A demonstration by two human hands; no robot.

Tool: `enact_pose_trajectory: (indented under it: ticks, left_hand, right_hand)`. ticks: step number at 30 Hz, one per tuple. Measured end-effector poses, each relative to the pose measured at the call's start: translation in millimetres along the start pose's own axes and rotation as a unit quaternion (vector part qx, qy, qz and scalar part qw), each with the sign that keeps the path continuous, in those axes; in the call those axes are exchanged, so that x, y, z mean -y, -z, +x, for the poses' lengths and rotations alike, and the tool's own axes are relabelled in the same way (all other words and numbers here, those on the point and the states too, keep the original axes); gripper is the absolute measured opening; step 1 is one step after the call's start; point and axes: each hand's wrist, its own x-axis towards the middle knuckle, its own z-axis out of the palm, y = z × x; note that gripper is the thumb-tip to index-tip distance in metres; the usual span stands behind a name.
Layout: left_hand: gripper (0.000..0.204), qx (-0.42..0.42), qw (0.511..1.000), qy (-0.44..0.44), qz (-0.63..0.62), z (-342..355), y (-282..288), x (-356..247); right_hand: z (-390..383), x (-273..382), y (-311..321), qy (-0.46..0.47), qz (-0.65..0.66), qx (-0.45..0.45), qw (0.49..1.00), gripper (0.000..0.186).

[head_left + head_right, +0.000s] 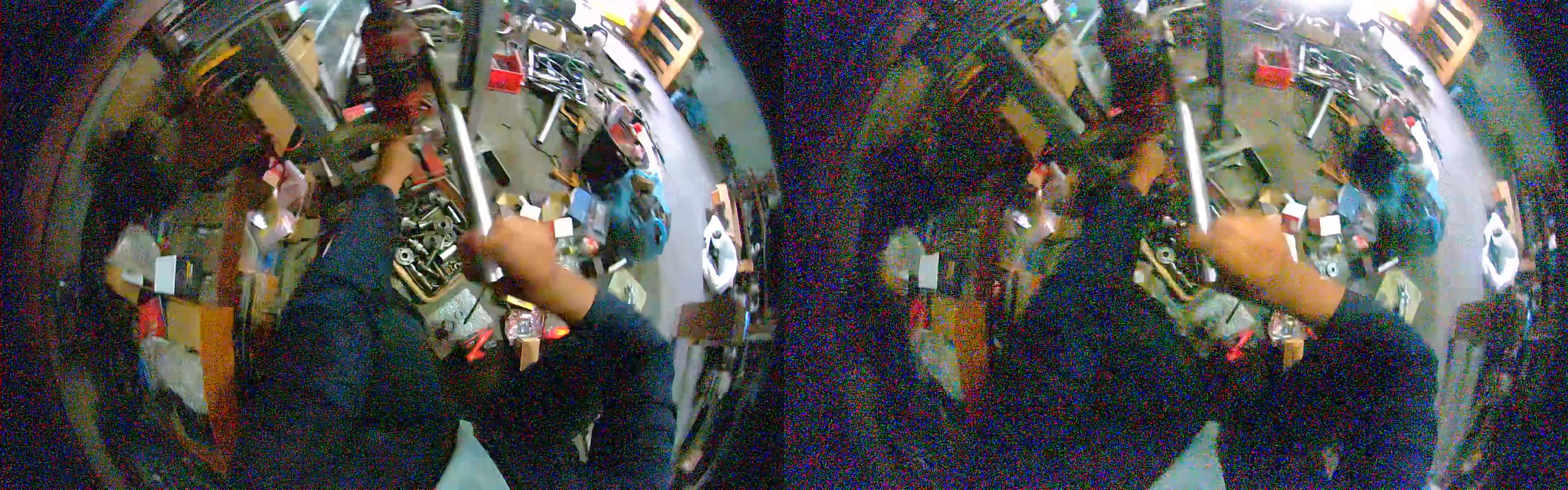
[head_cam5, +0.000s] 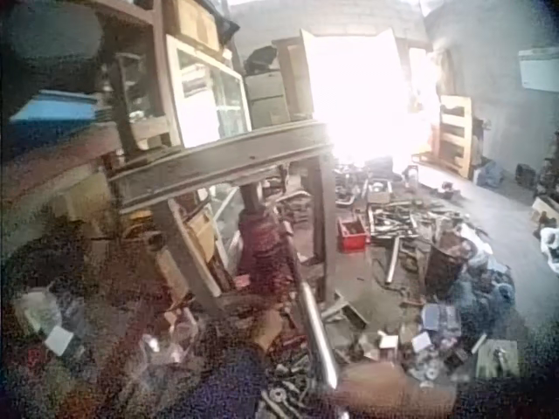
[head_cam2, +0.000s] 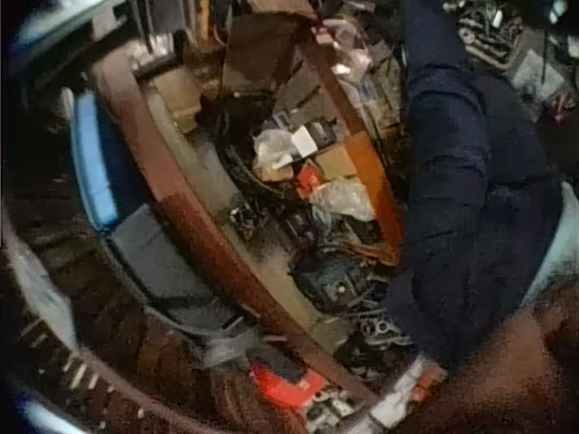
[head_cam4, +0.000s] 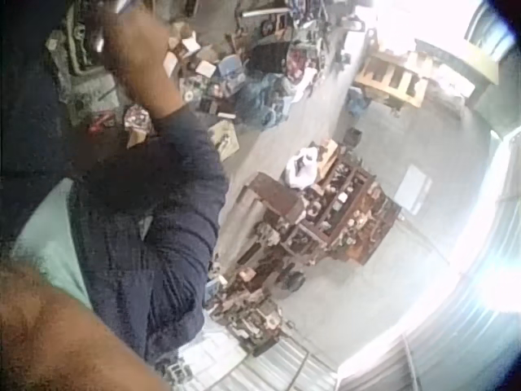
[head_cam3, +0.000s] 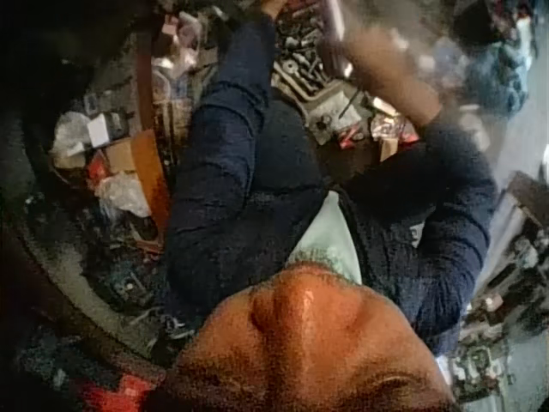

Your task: The person uses a hydraulic press to assemble a metal part. They pick up a bearing and a metal shaft, place them into the press, and then repeatedly pump the handle of the press until the parts are seated.

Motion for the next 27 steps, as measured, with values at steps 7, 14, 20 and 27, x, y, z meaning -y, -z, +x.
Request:
enact_pose_trajectory:
  ticks: [7, 14, 20, 27]
  left_hand:
    - [0.036, -0.047, 0.999, -0.020, -0.007, -9, 16, 24]
    - [0.035, -0.101, 0.992, -0.063, -0.037, 26, -4, 58]
    - [0.036, -0.043, 0.998, -0.036, 0.011, -6, -10, 51]
    - [0.037, -0.035, 0.998, -0.045, 0.040, 8, -3, 16]
  right_hand:
    - [32, -27, 82, 0.018, -0.099, -0.411, 0.906, 0.031]
    - [0, 4, -23, -0.062, -0.015, -0.025, 0.998, 0.021]
    - [34, -32, 47, -0.043, -0.102, -0.383, 0.917, 0.024]
    - [12, -16, -3, 0.071, -0.027, -0.417, 0.906, 0.021]
